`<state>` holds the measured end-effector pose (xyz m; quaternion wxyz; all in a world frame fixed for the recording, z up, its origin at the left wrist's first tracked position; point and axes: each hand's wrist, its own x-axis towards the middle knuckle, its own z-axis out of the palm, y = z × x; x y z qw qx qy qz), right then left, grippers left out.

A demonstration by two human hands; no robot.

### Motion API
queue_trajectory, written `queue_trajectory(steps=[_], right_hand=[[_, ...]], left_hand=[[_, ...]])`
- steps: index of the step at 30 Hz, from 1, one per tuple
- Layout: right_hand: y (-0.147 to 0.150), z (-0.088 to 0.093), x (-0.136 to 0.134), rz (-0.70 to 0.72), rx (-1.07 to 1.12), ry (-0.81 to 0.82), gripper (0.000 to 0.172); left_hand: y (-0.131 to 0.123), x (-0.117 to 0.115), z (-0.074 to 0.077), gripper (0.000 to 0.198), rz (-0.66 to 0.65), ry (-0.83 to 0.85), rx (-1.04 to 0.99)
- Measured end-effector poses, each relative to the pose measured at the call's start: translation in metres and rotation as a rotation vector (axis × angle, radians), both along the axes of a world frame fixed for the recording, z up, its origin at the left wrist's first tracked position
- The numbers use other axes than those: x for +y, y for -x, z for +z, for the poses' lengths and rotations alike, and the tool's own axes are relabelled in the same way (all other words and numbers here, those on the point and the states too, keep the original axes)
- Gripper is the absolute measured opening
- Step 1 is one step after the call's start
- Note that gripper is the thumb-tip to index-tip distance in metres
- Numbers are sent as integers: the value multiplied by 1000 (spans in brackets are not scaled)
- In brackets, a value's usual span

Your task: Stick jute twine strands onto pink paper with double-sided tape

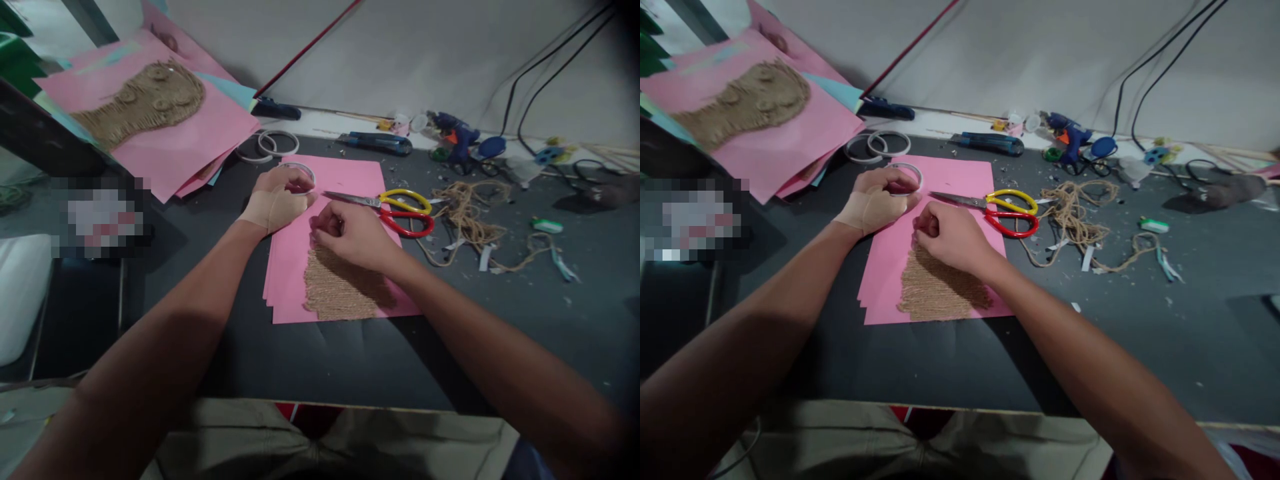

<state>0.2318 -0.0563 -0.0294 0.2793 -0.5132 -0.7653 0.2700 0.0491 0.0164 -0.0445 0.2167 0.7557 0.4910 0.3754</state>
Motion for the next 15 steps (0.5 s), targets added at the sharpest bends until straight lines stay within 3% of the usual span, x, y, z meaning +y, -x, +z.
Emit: queue_trajectory(steps=[11,15], right_hand=[[8,2,0,-77,12,48,6],[7,5,-2,-39,7,77,7]], left_hand=[[0,-1,2,13,-10,9,-2],[0,0,1,13,-18,8,-3]])
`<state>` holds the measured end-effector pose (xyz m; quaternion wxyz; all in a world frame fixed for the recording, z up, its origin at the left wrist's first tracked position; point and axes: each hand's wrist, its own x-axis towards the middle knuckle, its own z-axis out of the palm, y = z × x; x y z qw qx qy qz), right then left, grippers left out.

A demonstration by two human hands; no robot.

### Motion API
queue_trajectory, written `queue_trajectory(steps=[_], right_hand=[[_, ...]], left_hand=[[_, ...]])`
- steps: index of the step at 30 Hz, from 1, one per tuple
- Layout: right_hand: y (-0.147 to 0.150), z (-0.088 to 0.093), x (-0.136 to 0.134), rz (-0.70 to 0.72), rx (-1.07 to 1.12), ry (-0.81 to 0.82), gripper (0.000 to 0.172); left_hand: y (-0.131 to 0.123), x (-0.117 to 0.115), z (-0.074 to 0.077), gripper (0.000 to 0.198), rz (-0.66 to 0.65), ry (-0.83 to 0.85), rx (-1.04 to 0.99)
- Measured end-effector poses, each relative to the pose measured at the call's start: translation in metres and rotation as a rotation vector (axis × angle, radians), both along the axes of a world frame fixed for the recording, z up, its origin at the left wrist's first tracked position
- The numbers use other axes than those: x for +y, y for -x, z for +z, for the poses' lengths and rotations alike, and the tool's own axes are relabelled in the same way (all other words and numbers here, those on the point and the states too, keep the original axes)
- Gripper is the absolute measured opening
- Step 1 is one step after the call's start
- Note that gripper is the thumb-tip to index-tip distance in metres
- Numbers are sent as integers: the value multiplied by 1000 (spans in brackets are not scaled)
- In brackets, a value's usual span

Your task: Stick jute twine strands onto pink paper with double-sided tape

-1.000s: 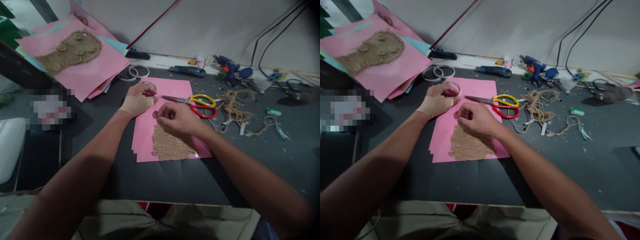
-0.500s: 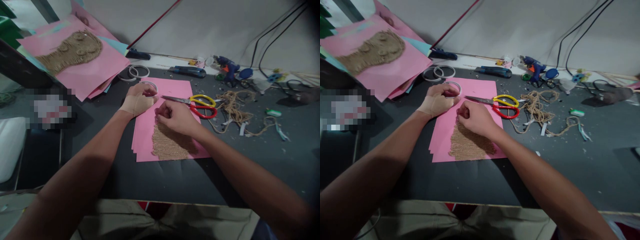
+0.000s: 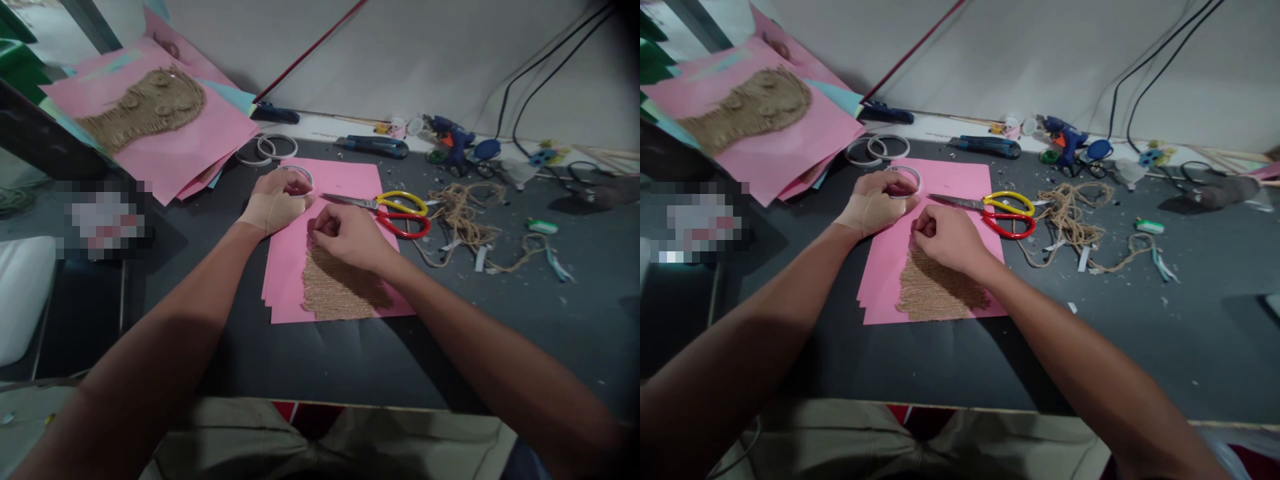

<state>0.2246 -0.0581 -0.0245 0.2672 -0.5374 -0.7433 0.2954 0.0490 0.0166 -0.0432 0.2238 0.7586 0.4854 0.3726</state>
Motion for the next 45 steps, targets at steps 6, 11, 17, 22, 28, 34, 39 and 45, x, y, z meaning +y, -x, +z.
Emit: queue_trajectory(steps=[6,11,17,22,28,34,39,45], right_hand=[[-1,3,1,30,-36,-4,12],[1,3,1,10,-49,2,14],[1,3,2,15,-38,21,15],[-1,4,2,23,4,59,14],[-3,6,2,30,-6,70,16],[-3,5,2,37,-8,67,15],[-1,4,1,26,-17,27,15],[-1,3,1,36,10,22,13]], left_hand=[[1,1,-2,14,1,-2,-27],[0,2,-3,13,3,-7,-7],[0,0,-1,14,9,13,-1],[0,-1,1,13,15,13,4],[0,-1,0,12,12,12,3],[0,-2,0,11,18,28,-7],[-1,-3,3,12,19,29,3],[-2,-3,4,8,17,8,15]])
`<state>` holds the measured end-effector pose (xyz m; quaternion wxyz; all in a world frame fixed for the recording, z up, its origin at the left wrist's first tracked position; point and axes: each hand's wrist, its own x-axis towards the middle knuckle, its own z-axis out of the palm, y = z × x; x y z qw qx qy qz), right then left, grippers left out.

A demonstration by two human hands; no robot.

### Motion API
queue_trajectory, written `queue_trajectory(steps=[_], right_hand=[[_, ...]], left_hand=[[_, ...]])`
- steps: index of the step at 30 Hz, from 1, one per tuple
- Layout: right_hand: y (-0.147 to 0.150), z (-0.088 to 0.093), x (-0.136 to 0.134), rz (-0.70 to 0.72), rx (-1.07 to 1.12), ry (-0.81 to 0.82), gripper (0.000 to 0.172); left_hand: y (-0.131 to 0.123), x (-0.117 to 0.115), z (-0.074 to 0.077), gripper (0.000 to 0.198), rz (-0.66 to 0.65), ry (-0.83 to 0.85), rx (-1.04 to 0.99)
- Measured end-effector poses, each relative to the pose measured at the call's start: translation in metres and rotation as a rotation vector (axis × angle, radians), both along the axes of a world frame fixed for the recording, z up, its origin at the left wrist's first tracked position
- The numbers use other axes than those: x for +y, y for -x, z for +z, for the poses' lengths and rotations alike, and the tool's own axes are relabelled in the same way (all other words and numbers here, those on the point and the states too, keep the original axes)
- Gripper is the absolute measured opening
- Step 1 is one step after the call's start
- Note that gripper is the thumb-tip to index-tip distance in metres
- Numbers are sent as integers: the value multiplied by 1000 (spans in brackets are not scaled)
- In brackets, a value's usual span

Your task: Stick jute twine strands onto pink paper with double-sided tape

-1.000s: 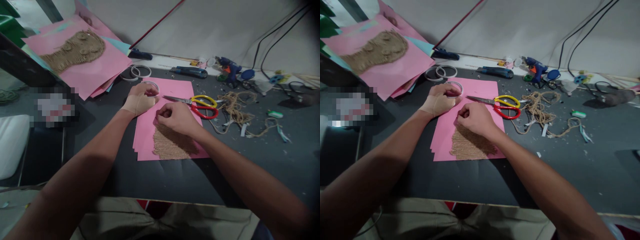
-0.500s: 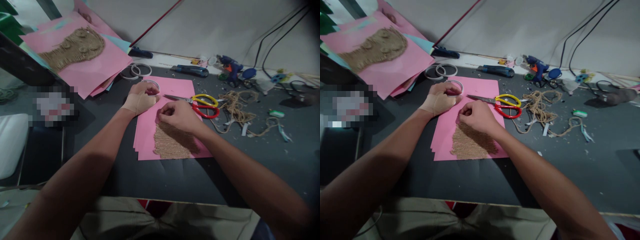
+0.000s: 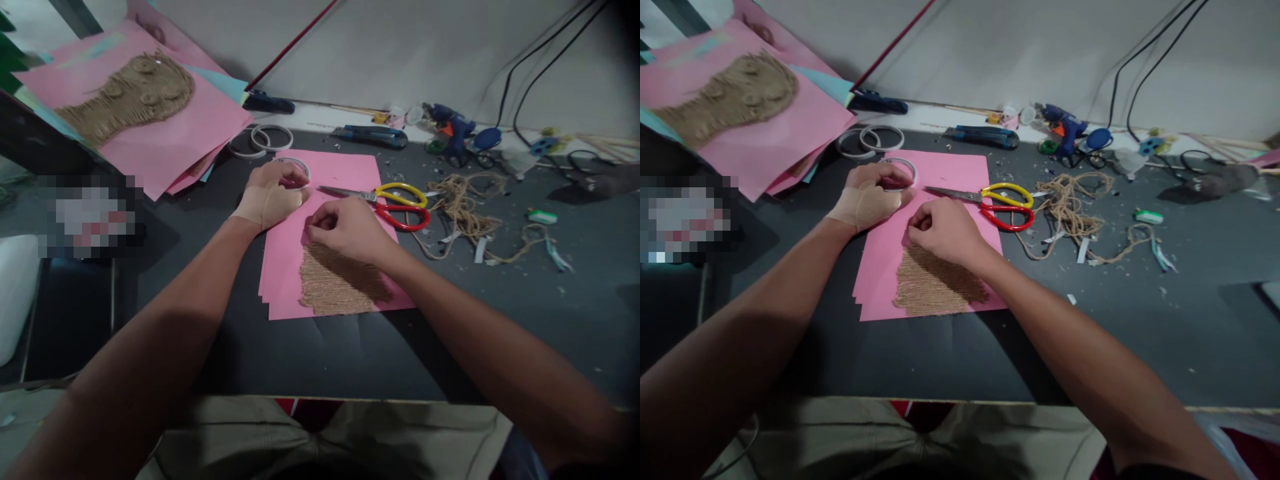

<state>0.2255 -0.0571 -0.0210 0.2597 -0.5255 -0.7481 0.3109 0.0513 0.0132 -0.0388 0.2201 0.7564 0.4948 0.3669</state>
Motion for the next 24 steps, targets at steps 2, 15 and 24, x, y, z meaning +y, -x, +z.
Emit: queue_trajectory(steps=[2,15,24], right_hand=[[0,0,0,3,11,11,14],[-2,-1,1,-2,-10,29,13],[0,-1,-1,-16,-48,-22,14]], left_hand=[[0,0,0,9,13,1,15],[1,1,-3,10,2,18,-10],[1,1,-3,12,-1,2,-12]])
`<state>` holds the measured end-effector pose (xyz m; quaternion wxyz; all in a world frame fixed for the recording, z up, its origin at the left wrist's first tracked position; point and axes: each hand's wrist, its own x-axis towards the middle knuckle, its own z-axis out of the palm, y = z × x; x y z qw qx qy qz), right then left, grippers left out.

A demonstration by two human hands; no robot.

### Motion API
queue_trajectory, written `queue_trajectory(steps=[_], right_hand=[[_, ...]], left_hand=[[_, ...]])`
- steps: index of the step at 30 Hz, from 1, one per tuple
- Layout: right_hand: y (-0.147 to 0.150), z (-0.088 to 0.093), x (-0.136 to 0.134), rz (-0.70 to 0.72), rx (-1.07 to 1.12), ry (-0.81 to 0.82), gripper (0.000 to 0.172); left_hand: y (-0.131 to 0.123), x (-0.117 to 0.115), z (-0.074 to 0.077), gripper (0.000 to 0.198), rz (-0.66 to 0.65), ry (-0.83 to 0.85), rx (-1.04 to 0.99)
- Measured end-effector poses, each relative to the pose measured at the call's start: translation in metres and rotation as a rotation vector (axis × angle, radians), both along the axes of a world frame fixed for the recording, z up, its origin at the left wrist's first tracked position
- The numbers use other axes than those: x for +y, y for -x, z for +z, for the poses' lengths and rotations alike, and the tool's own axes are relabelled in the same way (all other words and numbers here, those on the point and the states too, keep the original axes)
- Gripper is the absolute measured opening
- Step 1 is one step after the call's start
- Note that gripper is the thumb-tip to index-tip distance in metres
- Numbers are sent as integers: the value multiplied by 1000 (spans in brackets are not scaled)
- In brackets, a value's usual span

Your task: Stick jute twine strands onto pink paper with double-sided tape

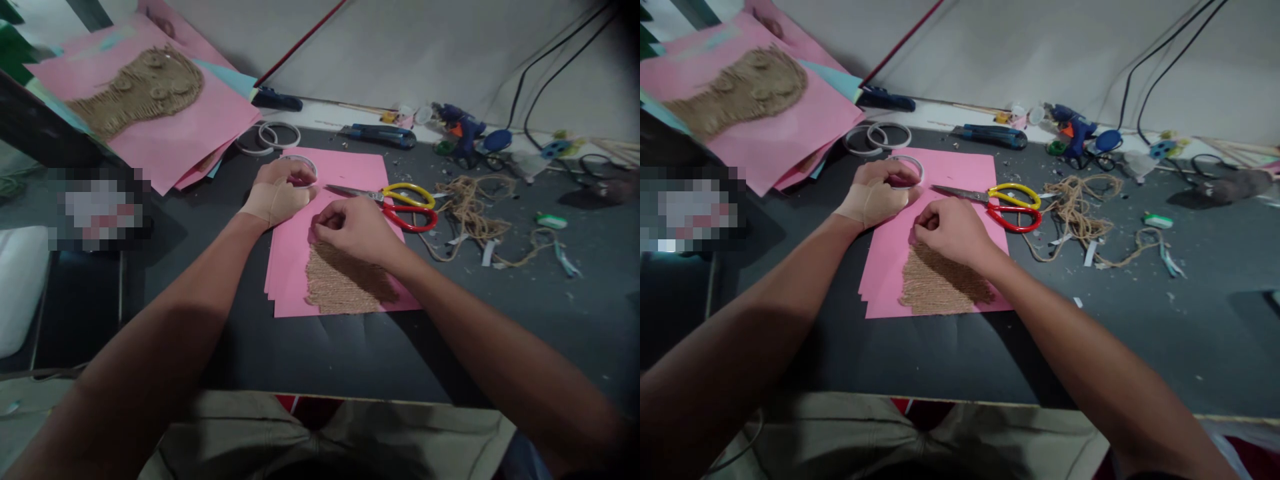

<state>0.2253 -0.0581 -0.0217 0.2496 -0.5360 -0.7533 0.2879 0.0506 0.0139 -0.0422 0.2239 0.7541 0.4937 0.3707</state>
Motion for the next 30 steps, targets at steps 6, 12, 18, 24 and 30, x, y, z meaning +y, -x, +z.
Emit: queue_trajectory(steps=[6,12,18,24,30], right_hand=[[1,0,0,-4,0,1,14],[0,1,0,2,5,9,14],[-1,0,1,29,19,2,15],[-1,0,0,16,-1,-8,16],[-1,0,0,18,-23,-45,17]], left_hand=[[-1,-1,2,12,16,25,15],[0,0,0,11,-4,3,-11],[0,0,-1,11,-1,-4,-17],[1,2,-1,10,-20,-13,-25],[2,4,-3,12,-25,-12,11]])
